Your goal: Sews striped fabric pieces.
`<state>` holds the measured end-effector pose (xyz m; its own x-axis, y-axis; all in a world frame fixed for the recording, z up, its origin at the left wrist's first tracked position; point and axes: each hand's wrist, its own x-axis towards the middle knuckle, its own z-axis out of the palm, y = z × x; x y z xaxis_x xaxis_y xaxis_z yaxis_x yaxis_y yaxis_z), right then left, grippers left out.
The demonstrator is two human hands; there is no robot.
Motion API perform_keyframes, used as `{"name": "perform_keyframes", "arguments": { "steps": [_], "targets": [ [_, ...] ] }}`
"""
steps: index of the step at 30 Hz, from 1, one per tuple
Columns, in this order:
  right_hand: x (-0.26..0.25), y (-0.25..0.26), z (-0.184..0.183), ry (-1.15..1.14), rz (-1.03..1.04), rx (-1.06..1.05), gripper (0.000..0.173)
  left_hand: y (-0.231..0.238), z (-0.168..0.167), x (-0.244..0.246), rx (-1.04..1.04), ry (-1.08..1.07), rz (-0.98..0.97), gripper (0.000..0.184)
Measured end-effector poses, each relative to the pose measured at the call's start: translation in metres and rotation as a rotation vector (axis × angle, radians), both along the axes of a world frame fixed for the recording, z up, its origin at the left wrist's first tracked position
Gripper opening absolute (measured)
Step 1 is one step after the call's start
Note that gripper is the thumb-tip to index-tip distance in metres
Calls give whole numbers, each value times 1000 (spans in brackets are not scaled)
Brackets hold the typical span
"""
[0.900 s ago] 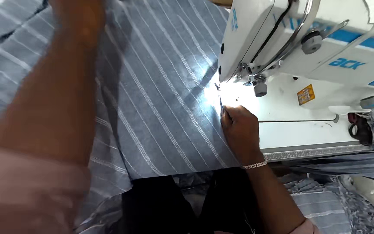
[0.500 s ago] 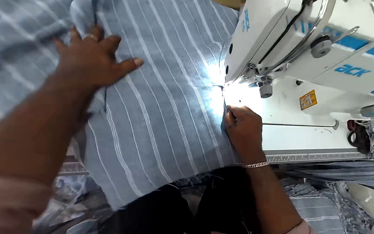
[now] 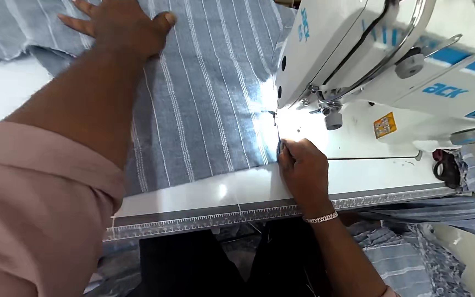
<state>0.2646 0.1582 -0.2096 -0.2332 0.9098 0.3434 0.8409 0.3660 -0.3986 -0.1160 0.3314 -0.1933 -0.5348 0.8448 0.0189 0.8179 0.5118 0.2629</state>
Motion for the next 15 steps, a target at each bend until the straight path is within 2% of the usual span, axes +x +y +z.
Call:
{"name": "perform_keyframes", "arguments": {
  "steps": [5,7,9,11,13,15],
  "targets": [
    [-1,6,9,-104,44,-100,30,-34,40,-13,66,-153,-207,55],
    [5,7,15,-132,107,-175,33,-55,50,-26,-4,-126,-258,39],
    [18,2,23,-79,228,-268,32,-75,54,-45,-95,-14,-225,28],
    [32,-16,31,15,352,-377,29,-84,42,-84,-119,63,-165,23],
    [38,-41,35,109,469,-512,27,-92,17,-134,-53,144,-151,20],
    [37,-62,39,176,591,-688,20,-113,7,-157,-92,234,-160,22]
  ]
}}
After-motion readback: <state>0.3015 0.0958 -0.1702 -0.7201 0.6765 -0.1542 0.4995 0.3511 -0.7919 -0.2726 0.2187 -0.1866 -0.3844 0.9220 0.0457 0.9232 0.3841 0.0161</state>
